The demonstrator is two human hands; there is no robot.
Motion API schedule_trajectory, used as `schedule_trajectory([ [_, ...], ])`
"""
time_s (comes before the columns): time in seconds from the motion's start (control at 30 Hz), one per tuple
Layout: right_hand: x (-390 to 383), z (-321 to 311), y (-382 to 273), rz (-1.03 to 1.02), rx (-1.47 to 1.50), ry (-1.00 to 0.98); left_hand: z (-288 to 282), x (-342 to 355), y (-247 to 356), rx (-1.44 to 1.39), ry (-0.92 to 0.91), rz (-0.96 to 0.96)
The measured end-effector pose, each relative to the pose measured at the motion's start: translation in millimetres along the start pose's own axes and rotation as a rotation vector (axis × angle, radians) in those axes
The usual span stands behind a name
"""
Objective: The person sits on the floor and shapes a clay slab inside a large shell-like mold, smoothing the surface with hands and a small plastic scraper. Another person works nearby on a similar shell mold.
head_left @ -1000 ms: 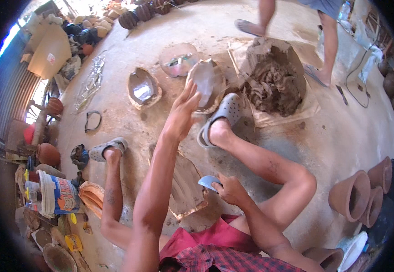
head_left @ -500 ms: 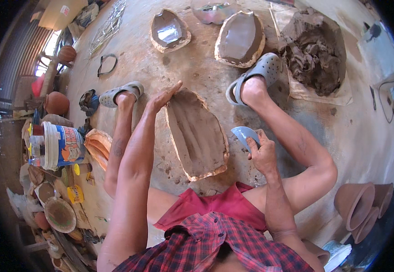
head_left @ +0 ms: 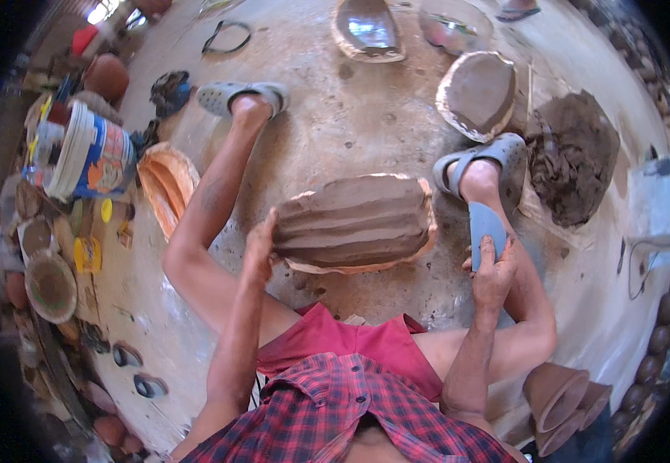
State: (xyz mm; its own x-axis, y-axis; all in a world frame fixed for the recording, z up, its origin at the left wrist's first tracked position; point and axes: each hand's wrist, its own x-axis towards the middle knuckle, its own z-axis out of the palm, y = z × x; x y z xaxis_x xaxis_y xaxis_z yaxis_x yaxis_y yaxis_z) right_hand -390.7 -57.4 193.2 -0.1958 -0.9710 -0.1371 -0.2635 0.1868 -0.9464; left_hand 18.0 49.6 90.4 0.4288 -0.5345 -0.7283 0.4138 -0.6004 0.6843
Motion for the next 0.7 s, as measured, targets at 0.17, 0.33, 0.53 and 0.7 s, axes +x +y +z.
schedule_trajectory([
  [0.17, 17.4, 70.9, -38.8, -0.059, -0.165, -0.129, 46.9, -81.6, -77.6, -0.336, 0.244, -0.116],
  [0.33, 31.3, 160.7, -64.1, -0.226, -0.379, -0.273, 62.4, -99.9, -87.2, -0.711, -0.008, -0.167],
  [0.53, 43.0, 238.7, -61.9, -0.379, -0.689, -0.271, 65.2, -93.2, -92.7, -0.823, -0.137, -0.188],
  [0.7, 43.0, 265.4, -46.1, -0.49, -0.89, -0.218, 62.4, -90.6, -101.5, -0.851, -0.206, -0.135],
])
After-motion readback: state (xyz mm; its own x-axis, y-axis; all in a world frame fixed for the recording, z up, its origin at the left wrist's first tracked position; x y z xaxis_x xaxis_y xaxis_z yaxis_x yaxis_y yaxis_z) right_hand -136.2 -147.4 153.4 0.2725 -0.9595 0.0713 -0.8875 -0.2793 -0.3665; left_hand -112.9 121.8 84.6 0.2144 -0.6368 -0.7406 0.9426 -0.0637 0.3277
